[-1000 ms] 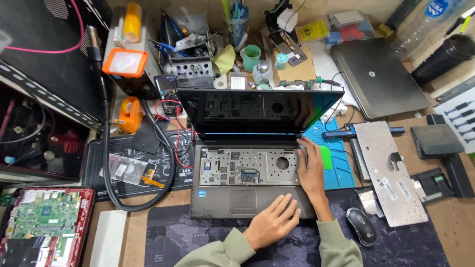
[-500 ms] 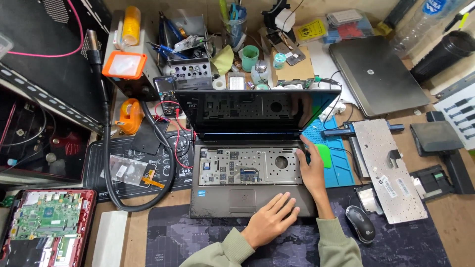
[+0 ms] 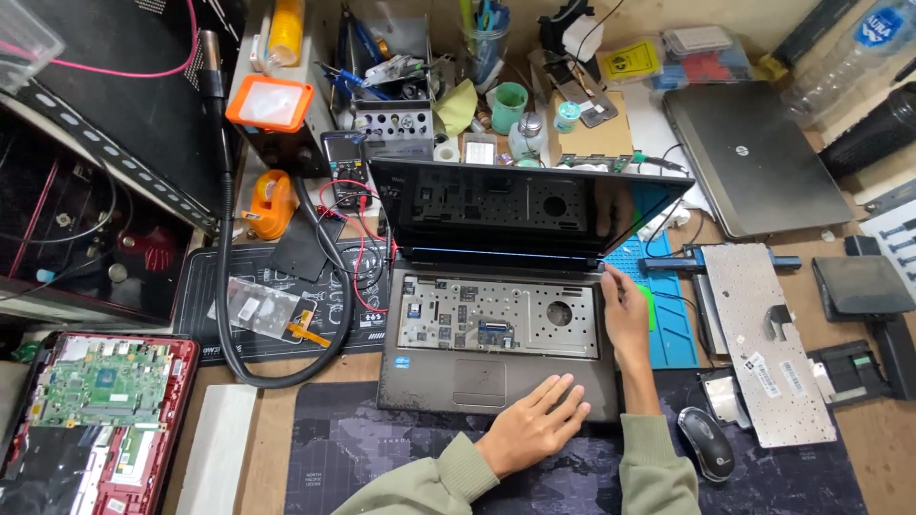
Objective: Disassembling a laptop by prying off the keyboard and removing internal screws with a screwdriver.
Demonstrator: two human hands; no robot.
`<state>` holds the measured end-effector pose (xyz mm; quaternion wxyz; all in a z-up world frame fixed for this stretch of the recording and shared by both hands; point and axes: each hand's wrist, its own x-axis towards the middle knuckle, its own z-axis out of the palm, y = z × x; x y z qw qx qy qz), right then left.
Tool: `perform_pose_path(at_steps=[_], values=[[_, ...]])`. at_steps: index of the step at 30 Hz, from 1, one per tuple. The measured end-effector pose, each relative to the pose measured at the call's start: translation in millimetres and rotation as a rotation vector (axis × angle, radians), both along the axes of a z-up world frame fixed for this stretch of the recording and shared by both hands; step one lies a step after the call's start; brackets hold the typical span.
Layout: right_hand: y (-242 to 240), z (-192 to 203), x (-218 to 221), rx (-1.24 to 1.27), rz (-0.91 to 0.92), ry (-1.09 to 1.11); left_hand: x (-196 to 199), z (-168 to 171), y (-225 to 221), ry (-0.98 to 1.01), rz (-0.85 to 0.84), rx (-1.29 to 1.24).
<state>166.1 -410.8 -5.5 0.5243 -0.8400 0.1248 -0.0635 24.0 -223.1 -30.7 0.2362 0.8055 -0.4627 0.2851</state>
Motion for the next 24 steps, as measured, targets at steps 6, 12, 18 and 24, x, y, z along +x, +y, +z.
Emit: perform_pose_path(at_steps=[6, 12, 18, 24], values=[[-6, -17, 20, -0.089, -0.103, 0.080, -1, -3, 1, 0.074, -0.041, -0.030], [-13, -28, 29, -0.134, -0.114, 0.048, -1, 6, -1, 0.011, 0.018, -0.051], [-9, 0, 21, -0.020, -0.062, 0.118, 0, 17, 0, -0.023, 0.034, -0.053], [-9, -19, 14, -0.151, -0.022, -0.045, -5, 6, -4, -0.058, 0.011, -0.095]])
